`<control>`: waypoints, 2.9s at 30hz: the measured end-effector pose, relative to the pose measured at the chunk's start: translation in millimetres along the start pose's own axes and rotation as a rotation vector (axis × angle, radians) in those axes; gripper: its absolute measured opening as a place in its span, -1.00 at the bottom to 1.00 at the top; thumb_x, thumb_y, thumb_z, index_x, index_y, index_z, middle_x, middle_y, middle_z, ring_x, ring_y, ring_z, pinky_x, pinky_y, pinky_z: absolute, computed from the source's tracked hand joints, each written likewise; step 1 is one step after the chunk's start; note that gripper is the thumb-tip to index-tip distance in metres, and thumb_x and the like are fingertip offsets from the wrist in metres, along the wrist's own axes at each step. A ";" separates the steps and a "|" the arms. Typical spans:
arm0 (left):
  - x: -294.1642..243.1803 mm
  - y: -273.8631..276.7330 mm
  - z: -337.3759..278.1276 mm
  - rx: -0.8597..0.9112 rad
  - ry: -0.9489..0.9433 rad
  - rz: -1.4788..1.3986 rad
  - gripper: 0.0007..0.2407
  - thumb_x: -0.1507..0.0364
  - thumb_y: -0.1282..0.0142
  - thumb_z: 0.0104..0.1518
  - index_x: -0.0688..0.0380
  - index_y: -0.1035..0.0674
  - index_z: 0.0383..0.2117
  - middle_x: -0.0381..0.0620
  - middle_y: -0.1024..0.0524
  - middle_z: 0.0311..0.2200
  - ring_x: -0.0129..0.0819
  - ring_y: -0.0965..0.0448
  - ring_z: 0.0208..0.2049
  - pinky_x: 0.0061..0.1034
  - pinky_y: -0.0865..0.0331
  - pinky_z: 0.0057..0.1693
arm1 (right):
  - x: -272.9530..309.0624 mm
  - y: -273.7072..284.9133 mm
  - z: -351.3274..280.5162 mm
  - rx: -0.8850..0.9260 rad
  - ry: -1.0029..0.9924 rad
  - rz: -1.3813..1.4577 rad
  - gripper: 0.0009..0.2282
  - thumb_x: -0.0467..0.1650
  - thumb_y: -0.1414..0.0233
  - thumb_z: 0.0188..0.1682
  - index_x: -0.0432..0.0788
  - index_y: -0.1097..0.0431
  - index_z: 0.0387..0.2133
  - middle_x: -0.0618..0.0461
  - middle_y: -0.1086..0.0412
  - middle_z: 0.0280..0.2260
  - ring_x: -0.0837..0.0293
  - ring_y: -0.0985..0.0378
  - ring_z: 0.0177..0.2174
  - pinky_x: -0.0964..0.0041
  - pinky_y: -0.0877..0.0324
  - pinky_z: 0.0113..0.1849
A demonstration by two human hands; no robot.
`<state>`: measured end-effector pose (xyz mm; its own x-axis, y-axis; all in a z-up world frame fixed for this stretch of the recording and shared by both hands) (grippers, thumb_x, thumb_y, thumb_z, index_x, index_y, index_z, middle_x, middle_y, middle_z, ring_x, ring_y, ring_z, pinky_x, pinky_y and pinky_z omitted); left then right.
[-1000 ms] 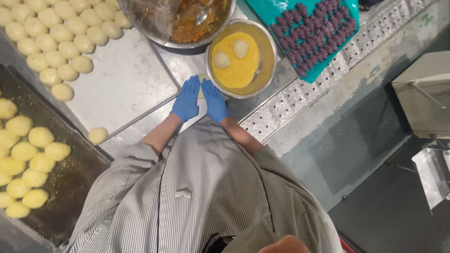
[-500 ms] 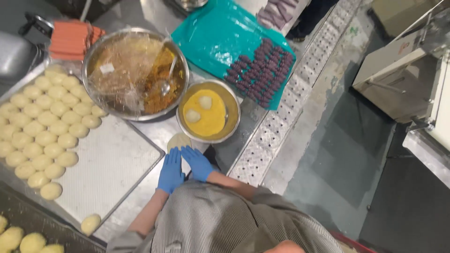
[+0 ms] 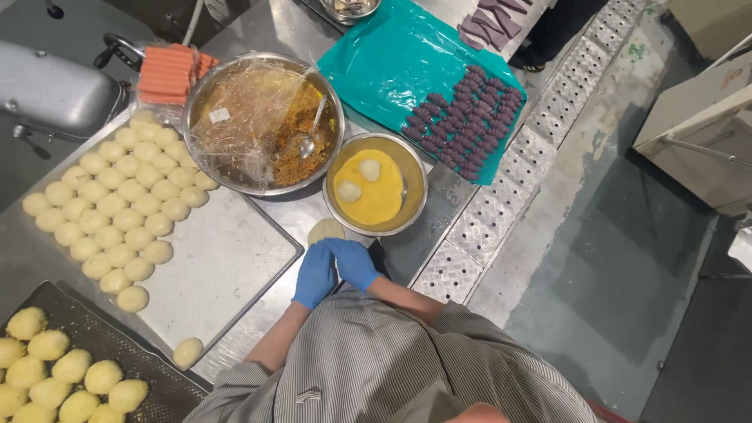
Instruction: Filling dough rounds with stuffing and shaping them into balls on a kitchen workbench.
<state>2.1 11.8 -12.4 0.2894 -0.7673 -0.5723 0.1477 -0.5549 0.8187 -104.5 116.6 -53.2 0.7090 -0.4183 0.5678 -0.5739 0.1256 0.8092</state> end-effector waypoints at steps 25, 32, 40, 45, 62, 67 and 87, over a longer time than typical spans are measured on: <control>27.7 -21.1 59.3 -0.086 -0.040 -0.027 -0.33 0.44 0.09 0.09 0.58 0.02 0.33 0.52 0.07 0.37 0.28 0.15 0.43 -0.08 0.28 0.46 | 4.0 30.2 48.1 -0.063 0.144 -0.033 -0.51 -0.43 0.16 0.05 -0.37 -0.12 0.28 -0.33 -0.04 0.34 -0.17 -0.07 0.33 0.13 -0.01 0.30; 15.0 -8.3 32.8 -0.062 -0.035 0.007 -0.29 0.49 0.03 -0.03 0.56 -0.03 0.33 0.47 0.07 0.39 0.29 0.19 0.45 -0.07 0.30 0.48 | -1.0 27.8 20.3 -0.089 0.184 -0.026 -0.39 -0.35 0.04 0.05 -0.37 0.03 0.36 -0.33 0.03 0.37 -0.20 0.05 0.36 0.04 0.11 0.32; 11.0 -5.4 14.1 -0.015 -0.028 0.019 -0.26 0.49 -0.01 -0.13 0.61 -0.06 0.28 0.47 0.06 0.37 0.34 0.18 0.42 -0.07 0.28 0.46 | -9.4 36.2 5.6 -0.120 0.130 -0.009 -0.35 -0.30 -0.02 0.01 -0.38 -0.02 0.34 -0.32 0.04 0.38 -0.23 0.05 0.36 -0.01 0.10 0.32; 2.9 6.5 -16.2 0.019 -0.002 0.063 -0.32 0.37 -0.03 0.01 0.58 -0.11 0.27 0.47 0.04 0.37 0.30 0.12 0.42 -0.12 0.18 0.47 | -6.9 12.0 -7.3 -0.075 0.082 -0.088 -0.39 -0.29 -0.03 0.00 -0.37 -0.10 0.30 -0.32 0.00 0.37 -0.22 0.02 0.35 -0.03 0.07 0.30; 24.8 6.7 -37.2 0.081 -0.060 0.154 -0.39 0.22 0.06 0.22 0.32 -0.12 0.35 0.11 0.04 0.43 0.03 0.17 0.46 -0.09 0.11 0.41 | 41.7 39.3 -20.8 0.207 0.223 -0.137 -0.39 -0.27 -0.05 -0.02 -0.30 -0.13 0.29 -0.30 -0.08 0.30 -0.21 -0.07 0.29 -0.02 0.02 0.25; 18.9 17.2 -33.3 -0.001 -0.065 0.049 -0.45 0.30 0.06 0.21 0.33 -0.22 0.32 0.15 -0.09 0.39 0.06 -0.01 0.41 -0.09 0.00 0.36 | 2.5 -11.3 39.3 0.174 0.041 -0.153 -0.60 -0.27 0.12 0.22 -0.01 -0.28 0.32 -0.03 -0.25 0.30 -0.02 -0.26 0.29 0.08 -0.14 0.27; 65.1 -7.4 98.2 -0.173 0.255 -0.059 -0.86 0.46 -0.03 0.10 0.26 -0.60 -0.35 0.26 -0.54 -0.27 0.20 -0.54 -0.18 -0.04 -0.44 -0.03 | 16.8 37.3 44.8 -0.096 0.127 0.012 -0.16 -0.29 -0.17 -0.14 -0.40 0.16 0.36 -0.39 0.20 0.40 -0.26 0.16 0.38 0.01 0.13 0.31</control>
<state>-73.0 -65.6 -60.3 0.5007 -0.6178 -0.6064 0.3232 -0.5164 0.7930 -132.4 73.9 -20.3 0.7522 -0.3000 0.5867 -0.5448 0.2176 0.8098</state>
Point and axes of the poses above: each hand's wrist, its own z-axis towards the middle knuckle, its own y-axis out of the back of the hand, x = y × z, the point moved 2 cm from there along z, towards the middle knuckle
